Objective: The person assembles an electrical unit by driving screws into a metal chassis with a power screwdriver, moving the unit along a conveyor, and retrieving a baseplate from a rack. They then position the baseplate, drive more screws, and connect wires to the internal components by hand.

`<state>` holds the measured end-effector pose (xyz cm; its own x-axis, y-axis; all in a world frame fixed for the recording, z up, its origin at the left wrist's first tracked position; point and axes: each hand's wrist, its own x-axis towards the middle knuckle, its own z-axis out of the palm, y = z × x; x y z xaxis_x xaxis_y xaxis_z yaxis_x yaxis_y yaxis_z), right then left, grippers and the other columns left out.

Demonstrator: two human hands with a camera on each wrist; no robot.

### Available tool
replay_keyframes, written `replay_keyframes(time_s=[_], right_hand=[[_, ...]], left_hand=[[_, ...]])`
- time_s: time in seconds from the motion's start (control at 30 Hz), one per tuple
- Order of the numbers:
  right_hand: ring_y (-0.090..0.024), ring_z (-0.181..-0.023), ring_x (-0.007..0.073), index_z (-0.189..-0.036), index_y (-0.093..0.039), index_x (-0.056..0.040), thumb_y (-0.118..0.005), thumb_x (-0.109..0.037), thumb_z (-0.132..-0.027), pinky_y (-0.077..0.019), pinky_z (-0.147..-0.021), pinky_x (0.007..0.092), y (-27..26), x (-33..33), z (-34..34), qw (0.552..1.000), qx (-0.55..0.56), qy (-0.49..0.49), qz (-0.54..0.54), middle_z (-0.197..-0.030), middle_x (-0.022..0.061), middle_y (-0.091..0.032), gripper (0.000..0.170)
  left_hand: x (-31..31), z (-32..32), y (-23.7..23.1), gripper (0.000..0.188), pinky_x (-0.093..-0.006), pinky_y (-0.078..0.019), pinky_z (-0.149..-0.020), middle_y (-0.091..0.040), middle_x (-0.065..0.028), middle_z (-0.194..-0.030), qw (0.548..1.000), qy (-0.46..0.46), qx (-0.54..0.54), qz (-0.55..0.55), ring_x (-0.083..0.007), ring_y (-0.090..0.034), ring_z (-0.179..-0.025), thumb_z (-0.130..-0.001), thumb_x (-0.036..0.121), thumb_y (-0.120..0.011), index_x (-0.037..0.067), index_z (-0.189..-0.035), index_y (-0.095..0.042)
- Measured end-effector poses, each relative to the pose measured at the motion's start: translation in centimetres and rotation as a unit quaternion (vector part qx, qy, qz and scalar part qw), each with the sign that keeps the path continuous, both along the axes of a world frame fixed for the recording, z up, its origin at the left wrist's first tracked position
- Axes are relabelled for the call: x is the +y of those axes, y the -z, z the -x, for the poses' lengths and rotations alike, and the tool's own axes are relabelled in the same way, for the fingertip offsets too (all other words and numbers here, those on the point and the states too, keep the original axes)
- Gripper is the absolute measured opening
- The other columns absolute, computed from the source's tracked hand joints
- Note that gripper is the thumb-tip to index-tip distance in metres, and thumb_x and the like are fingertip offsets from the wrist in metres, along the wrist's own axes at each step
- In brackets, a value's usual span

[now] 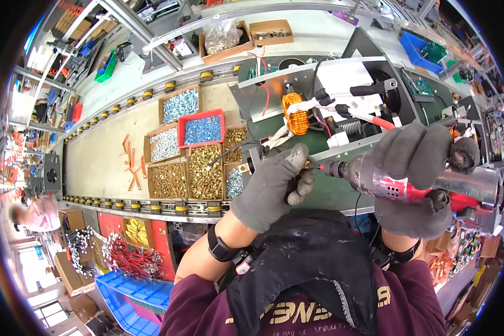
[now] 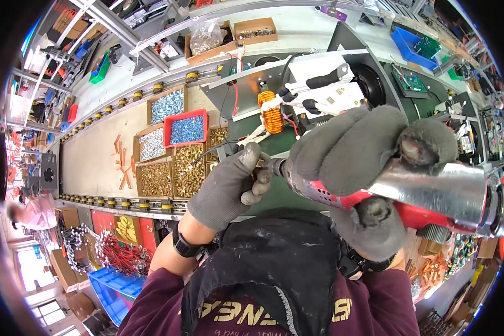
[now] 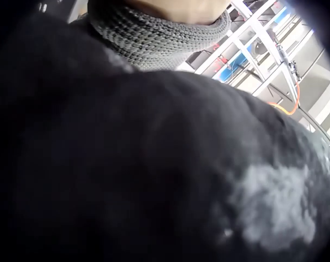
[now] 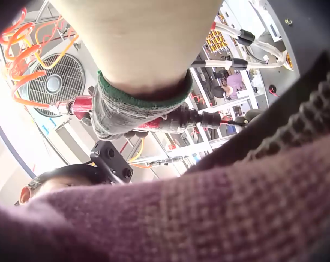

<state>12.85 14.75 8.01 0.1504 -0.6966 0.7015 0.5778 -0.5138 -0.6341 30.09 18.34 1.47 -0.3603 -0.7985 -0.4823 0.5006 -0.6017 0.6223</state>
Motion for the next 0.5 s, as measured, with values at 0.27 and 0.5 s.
replay_keyframes(time_s=[0.27,0.5], right_hand=[[-0.051,-0.083,0.0133,-0.124,-0.043,-0.0229,-0.062,-0.029,-0.073,-0.0429,-0.069,0.0309,0.1,1.3,-0.2,0.988,-0.054,0.066,-0.129,-0.086,-0.0013,-0.049,0.054],[-0.04,-0.074,0.0145,-0.083,-0.042,-0.0133,-0.068,-0.044,-0.072,-0.035,-0.068,0.0301,-0.7,-1.0,1.9,0.989,0.063,0.024,-0.13,-0.079,0.0014,-0.041,0.041]], left_hand=[[-1.0,1.8,-0.3,0.044,-0.018,-0.0267,-0.039,-0.048,-0.0025,-0.07,0.996,0.083,-0.002,0.021,-0.0082,-0.037,-0.046,-0.087,0.05,-0.053,0.007,-0.089,-0.049],[-2.1,2.3,0.4,0.035,-0.0199,-0.0323,-0.043,-0.051,-0.0013,-0.066,0.998,0.048,0.022,0.016,-0.0072,-0.041,-0.048,-0.093,0.042,-0.049,0.008,-0.086,-0.05]])
